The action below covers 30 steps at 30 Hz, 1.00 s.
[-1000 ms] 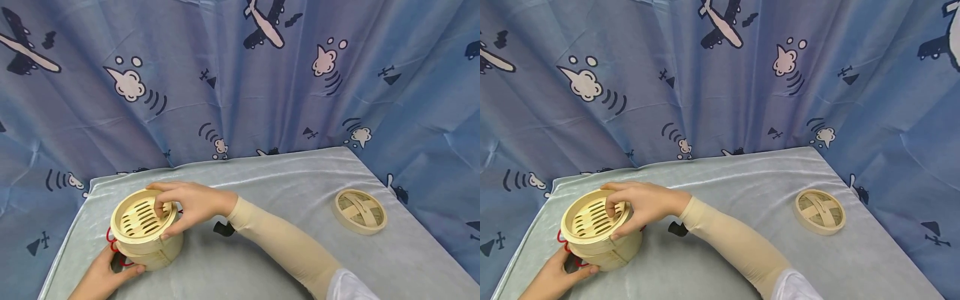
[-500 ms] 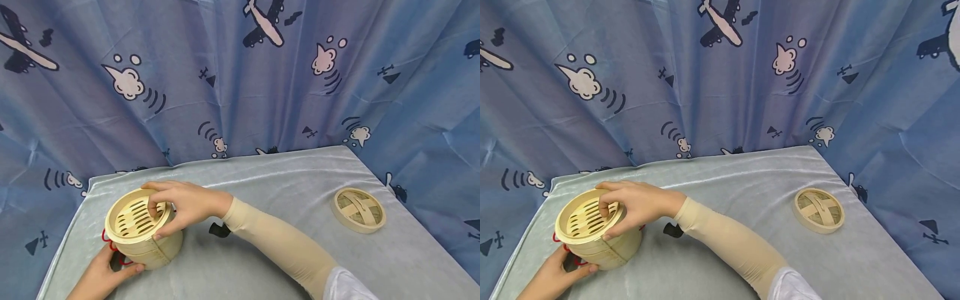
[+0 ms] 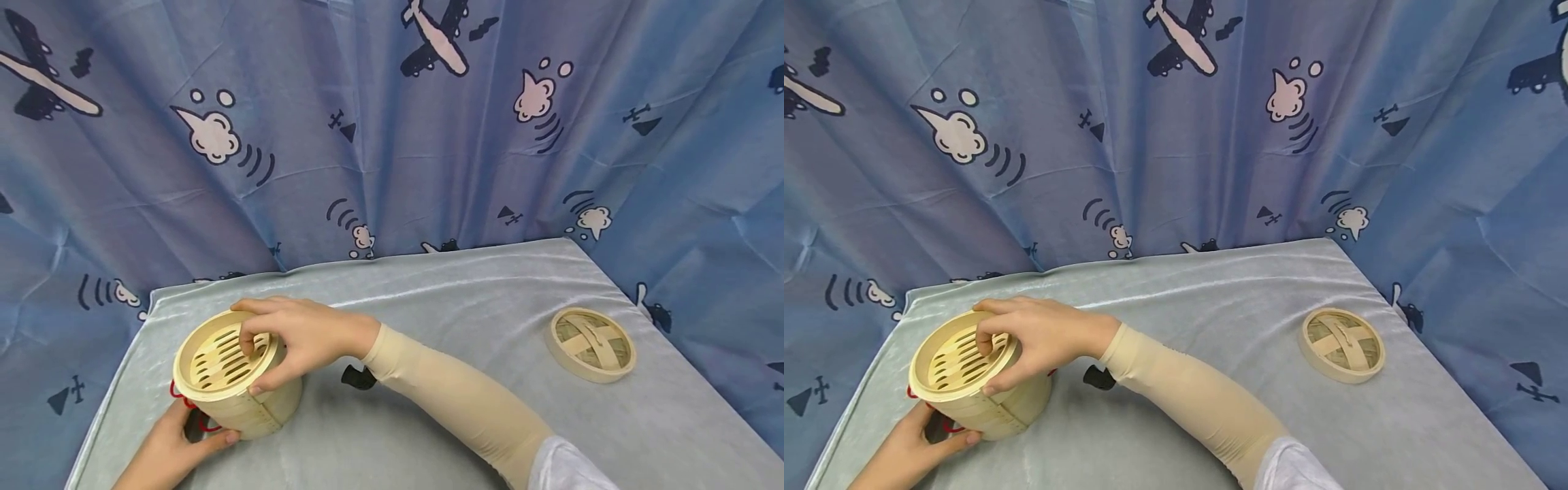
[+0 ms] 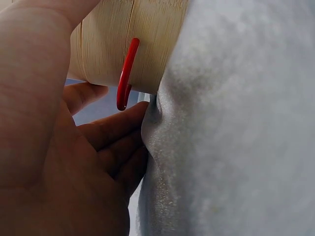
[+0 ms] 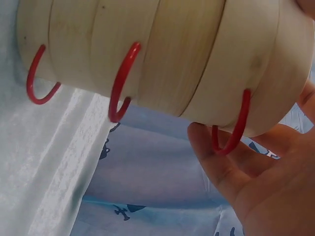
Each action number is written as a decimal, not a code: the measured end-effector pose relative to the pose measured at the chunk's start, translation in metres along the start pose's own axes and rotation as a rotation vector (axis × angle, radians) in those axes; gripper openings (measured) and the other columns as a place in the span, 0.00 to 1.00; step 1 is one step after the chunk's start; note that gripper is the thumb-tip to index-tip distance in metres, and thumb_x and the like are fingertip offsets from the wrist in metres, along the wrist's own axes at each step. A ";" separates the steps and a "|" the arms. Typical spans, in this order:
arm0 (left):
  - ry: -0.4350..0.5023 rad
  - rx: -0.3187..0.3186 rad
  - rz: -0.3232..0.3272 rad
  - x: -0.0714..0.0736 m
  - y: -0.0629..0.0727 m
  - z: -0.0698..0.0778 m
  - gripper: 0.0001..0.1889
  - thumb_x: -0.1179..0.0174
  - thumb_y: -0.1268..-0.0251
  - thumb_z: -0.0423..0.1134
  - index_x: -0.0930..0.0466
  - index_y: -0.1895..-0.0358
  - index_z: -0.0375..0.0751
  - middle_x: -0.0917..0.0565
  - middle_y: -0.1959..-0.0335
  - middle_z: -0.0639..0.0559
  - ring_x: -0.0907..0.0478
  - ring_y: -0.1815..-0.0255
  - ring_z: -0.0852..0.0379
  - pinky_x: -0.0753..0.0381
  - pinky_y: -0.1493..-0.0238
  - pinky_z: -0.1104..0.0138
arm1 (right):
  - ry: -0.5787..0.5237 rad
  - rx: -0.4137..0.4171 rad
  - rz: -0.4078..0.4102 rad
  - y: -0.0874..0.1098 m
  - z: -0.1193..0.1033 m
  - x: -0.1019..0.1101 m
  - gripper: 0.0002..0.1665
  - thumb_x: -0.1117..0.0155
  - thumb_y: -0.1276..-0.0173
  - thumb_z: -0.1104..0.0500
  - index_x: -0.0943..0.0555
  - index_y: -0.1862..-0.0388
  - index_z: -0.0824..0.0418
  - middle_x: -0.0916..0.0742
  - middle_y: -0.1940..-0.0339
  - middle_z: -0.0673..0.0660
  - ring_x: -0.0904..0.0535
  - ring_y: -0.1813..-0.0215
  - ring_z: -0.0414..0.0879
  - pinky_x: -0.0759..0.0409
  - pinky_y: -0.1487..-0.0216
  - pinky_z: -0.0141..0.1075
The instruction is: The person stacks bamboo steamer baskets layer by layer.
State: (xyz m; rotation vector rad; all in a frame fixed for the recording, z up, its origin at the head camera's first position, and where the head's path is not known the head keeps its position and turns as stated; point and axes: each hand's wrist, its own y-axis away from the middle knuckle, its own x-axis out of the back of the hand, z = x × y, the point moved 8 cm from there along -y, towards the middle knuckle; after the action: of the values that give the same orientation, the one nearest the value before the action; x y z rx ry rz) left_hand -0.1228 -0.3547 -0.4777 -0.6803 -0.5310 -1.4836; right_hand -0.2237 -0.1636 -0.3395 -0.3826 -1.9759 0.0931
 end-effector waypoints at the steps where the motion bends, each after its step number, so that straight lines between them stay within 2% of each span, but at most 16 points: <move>1: -0.006 0.016 -0.010 0.000 -0.001 -0.001 0.49 0.17 0.37 0.50 0.35 0.19 0.40 0.24 0.25 0.39 0.34 0.34 0.79 0.35 0.42 0.86 | -0.005 -0.010 0.001 0.001 0.001 0.000 0.27 0.18 0.38 0.31 0.19 0.53 0.43 0.29 0.16 0.51 0.34 0.21 0.39 0.35 0.26 0.27; 6: -0.010 0.037 -0.033 -0.001 -0.002 0.001 0.49 0.18 0.36 0.52 0.36 0.18 0.40 0.26 0.24 0.39 0.34 0.33 0.76 0.35 0.43 0.85 | -0.015 -0.017 0.007 0.004 0.004 -0.001 0.30 0.19 0.38 0.30 0.19 0.49 0.44 0.30 0.16 0.51 0.35 0.20 0.40 0.36 0.24 0.28; 15: 0.044 -0.047 -0.001 -0.003 0.000 0.009 0.46 0.16 0.38 0.44 0.33 0.21 0.38 0.22 0.28 0.42 0.31 0.36 0.81 0.32 0.42 0.87 | -0.033 0.023 -0.022 0.005 0.002 -0.002 0.30 0.20 0.35 0.34 0.20 0.42 0.46 0.31 0.16 0.52 0.37 0.19 0.40 0.42 0.22 0.26; 24: 0.027 0.009 -0.025 -0.004 0.000 0.004 0.49 0.16 0.38 0.48 0.35 0.19 0.37 0.24 0.25 0.38 0.35 0.36 0.83 0.34 0.43 0.87 | -0.041 0.013 -0.032 0.006 0.003 -0.005 0.34 0.21 0.34 0.32 0.21 0.38 0.45 0.32 0.14 0.52 0.43 0.14 0.38 0.47 0.19 0.27; 30: 0.066 -0.007 -0.023 -0.005 0.000 0.003 0.50 0.17 0.38 0.44 0.37 0.18 0.38 0.26 0.25 0.39 0.35 0.35 0.84 0.34 0.42 0.87 | -0.073 0.015 -0.048 0.007 0.003 -0.003 0.43 0.21 0.33 0.32 0.24 0.25 0.47 0.36 0.11 0.56 0.48 0.13 0.38 0.51 0.17 0.27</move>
State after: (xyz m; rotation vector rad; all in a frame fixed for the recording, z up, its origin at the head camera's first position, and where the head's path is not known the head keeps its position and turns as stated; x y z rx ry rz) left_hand -0.1230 -0.3490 -0.4790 -0.6302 -0.4853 -1.5249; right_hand -0.2239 -0.1581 -0.3455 -0.3259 -2.0544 0.0923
